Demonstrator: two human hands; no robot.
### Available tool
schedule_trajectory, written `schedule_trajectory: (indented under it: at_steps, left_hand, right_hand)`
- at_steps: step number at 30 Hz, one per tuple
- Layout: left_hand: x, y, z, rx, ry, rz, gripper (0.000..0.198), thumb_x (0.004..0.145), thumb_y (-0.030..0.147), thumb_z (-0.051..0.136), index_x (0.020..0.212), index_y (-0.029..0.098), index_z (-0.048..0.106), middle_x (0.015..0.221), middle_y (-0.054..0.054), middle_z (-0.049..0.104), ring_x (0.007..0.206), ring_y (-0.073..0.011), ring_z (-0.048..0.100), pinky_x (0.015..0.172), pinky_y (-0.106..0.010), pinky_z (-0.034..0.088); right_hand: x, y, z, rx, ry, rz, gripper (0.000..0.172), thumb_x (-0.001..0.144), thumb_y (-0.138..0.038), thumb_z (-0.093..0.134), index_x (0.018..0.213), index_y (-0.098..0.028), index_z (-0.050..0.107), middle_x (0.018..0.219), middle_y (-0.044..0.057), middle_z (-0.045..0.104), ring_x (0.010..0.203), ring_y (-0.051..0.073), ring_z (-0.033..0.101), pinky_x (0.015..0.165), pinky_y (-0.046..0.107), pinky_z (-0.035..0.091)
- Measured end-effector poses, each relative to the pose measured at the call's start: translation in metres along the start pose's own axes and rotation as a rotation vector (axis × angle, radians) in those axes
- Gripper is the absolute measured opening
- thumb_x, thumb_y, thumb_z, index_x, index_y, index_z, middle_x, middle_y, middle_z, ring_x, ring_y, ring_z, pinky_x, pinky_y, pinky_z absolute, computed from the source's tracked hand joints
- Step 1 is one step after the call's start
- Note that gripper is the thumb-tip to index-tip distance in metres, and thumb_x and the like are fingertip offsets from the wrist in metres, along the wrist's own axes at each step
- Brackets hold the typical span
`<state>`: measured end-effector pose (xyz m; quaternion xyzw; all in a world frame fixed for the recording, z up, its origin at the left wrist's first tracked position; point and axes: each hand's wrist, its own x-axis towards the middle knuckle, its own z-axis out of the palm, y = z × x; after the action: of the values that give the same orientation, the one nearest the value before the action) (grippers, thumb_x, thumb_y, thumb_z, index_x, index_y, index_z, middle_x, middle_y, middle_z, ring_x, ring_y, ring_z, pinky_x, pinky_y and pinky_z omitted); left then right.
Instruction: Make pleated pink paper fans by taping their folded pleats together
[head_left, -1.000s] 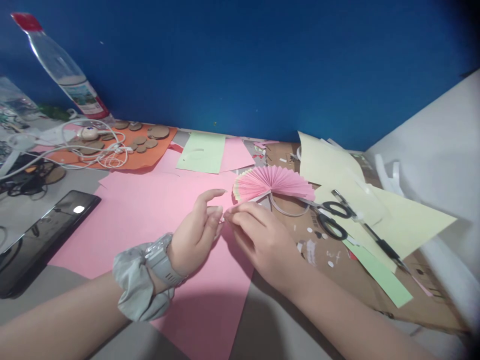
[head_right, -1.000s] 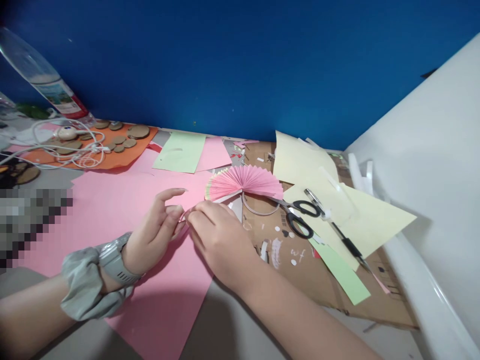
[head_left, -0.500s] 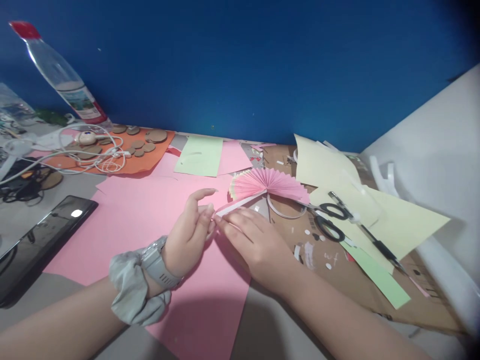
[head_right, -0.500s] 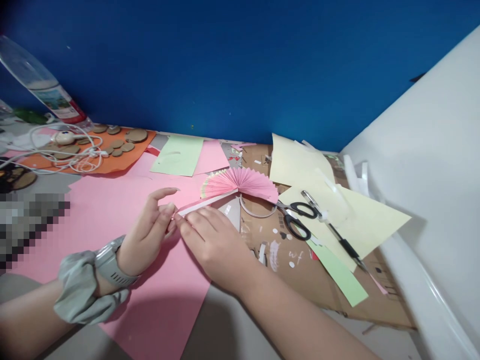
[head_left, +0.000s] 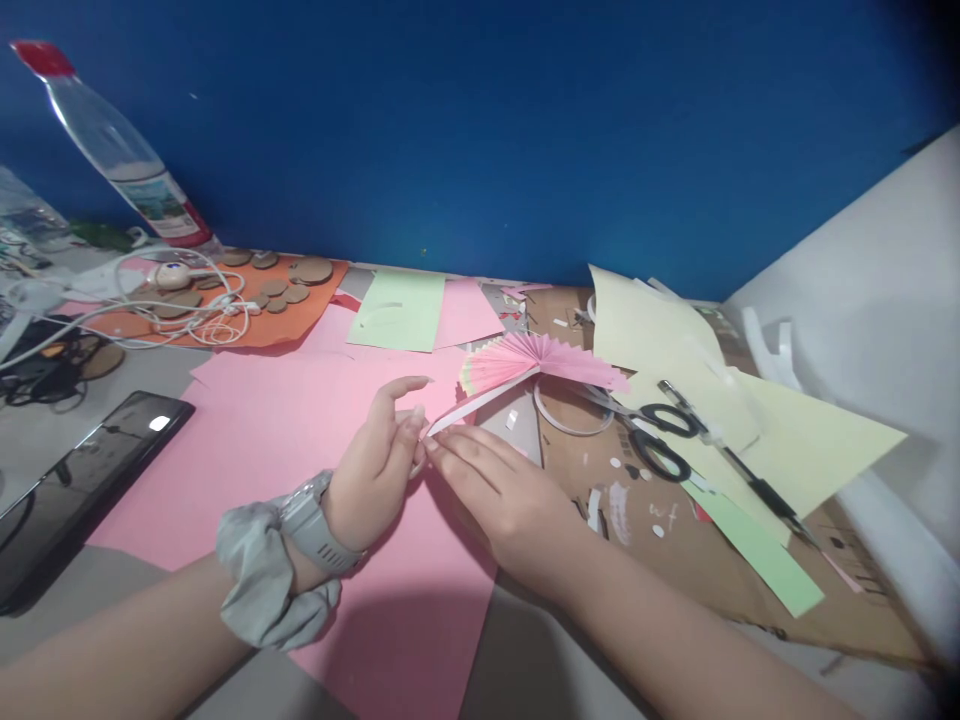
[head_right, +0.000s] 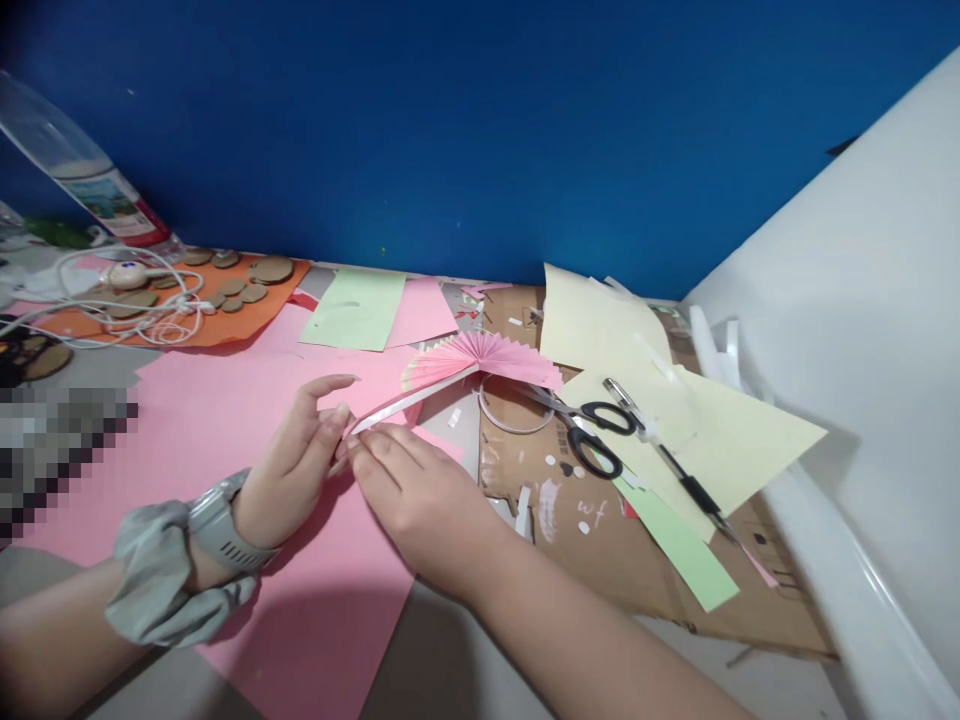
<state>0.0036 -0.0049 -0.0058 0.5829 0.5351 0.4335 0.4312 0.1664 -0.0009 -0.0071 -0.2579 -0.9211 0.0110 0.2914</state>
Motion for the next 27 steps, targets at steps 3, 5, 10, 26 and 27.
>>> schedule_trajectory:
  at_steps: [3, 5, 10, 26, 27]
  left_hand:
    - [-0.0005, -0.0006, -0.0002, -0.003, -0.005, -0.002, 0.032, 0.094, 0.034, 0.033, 0.124, 0.022, 0.036, 0.056, 0.008, 0.038, 0.048, -0.0083, 0.039, 0.049, -0.019, 0.035]
    - [-0.0011, 0.0000, 0.0001, -0.002, -0.013, -0.002, 0.032, 0.094, 0.033, 0.033, 0.124, 0.022, 0.036, 0.056, 0.008, 0.038, 0.048, -0.0084, 0.039, 0.049, -0.019, 0.035]
    - [-0.0023, 0.0030, 0.0020, -0.063, -0.026, -0.010, 0.031, 0.094, 0.035, 0.031, 0.123, 0.023, 0.035, 0.054, 0.008, 0.036, 0.046, -0.0078, 0.037, 0.047, -0.018, 0.034]
    - [-0.0033, 0.0005, 0.0024, -0.057, -0.117, 0.076, 0.031, 0.094, 0.033, 0.031, 0.122, 0.020, 0.034, 0.054, 0.008, 0.037, 0.045, -0.0079, 0.037, 0.046, -0.019, 0.032]
    - [-0.0030, 0.0001, 0.0022, -0.051, -0.121, 0.082, 0.031, 0.095, 0.032, 0.031, 0.123, 0.020, 0.033, 0.054, 0.009, 0.037, 0.045, -0.0080, 0.037, 0.046, -0.019, 0.032]
  right_hand:
    - [-0.0001, -0.0003, 0.0002, 0.016, 0.004, 0.005, 0.032, 0.087, -0.004, 0.035, 0.111, -0.003, 0.056, 0.108, 0.016, 0.063, 0.107, 0.022, 0.053, 0.096, 0.038, 0.046]
    - [-0.0002, -0.0002, 0.0000, 0.048, 0.016, 0.024, 0.030, 0.087, -0.006, 0.037, 0.111, -0.006, 0.056, 0.108, 0.014, 0.063, 0.107, 0.021, 0.054, 0.096, 0.037, 0.046]
    - [0.0019, 0.0034, -0.0025, 0.132, 0.126, 0.130, 0.026, 0.085, -0.010, 0.046, 0.110, -0.010, 0.054, 0.101, 0.012, 0.064, 0.096, 0.019, 0.056, 0.086, 0.035, 0.049]
    - [0.0062, 0.0084, -0.0044, 0.277, 0.077, 0.208, 0.012, 0.090, -0.016, 0.045, 0.087, -0.015, 0.056, 0.086, 0.006, 0.061, 0.084, 0.016, 0.053, 0.077, 0.030, 0.043]
    - [0.0064, 0.0078, -0.0048, 0.258, 0.067, 0.200, 0.013, 0.090, -0.016, 0.044, 0.087, -0.015, 0.057, 0.086, 0.007, 0.061, 0.083, 0.016, 0.053, 0.076, 0.030, 0.043]
